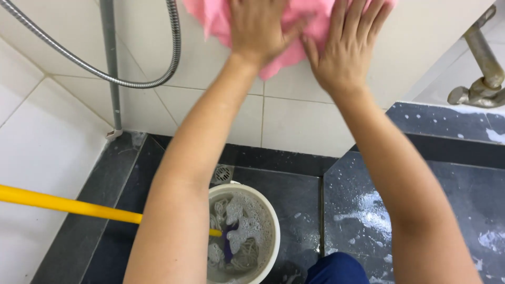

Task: The person wipes the white tiled walls of a bathroom using a pink cloth. They clean the wall near the door, the corner, and the area around the shower fixtures, occasionally dipping the cloth into a bucket of soapy water.

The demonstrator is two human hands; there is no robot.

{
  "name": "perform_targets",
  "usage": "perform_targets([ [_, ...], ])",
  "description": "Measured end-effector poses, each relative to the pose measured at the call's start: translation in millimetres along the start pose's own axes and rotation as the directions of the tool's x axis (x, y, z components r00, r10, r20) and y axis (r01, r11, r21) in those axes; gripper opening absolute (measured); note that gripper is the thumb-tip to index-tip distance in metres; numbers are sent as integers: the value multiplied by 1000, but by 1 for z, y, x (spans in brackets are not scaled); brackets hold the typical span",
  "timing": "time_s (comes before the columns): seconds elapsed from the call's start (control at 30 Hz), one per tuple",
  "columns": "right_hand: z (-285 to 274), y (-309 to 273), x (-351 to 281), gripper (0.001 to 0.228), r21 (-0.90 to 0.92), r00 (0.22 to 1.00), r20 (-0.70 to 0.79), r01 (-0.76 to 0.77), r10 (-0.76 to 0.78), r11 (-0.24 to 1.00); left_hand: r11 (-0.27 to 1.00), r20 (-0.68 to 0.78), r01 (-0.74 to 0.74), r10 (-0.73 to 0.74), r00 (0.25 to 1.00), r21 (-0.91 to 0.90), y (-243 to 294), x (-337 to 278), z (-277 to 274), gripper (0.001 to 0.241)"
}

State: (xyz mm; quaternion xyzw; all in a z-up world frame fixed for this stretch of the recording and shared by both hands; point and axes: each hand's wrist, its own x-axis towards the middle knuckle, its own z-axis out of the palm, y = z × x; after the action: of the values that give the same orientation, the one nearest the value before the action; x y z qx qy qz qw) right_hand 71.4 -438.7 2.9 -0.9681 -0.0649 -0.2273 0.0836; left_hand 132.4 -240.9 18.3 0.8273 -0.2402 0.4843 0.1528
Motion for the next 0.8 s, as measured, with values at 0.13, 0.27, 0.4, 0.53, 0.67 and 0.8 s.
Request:
perform_targets([
  [0.13,139,58,-68,102,-125,901,-396,137,-176,983,979,373,-184,139,917,86,26,-93,63,76],
  [0.27,230,67,-154,109,-97,925,-380,-18,-20,995,967,687,7,175,705,-253,40,-200,104,72],
  [0.4,223,41,-188,102,181,880,-125,-435,459,882,923,686,42,254,682,-383,57,-213,84,63],
  [0.53,193,58,-142,97,235,865,-273,-364,421,901,877,571,-218,450,687,-429,43,-121,81,74],
  [0.67,117,104,-61,97,184,800,-522,-232,296,955,827,275,-450,544,793,-339,71,6,34,75],
  [0.8,39,201,2,88,-29,679,-726,-183,105,983,883,310,-238,377,873,-405,111,52,35,50],
])
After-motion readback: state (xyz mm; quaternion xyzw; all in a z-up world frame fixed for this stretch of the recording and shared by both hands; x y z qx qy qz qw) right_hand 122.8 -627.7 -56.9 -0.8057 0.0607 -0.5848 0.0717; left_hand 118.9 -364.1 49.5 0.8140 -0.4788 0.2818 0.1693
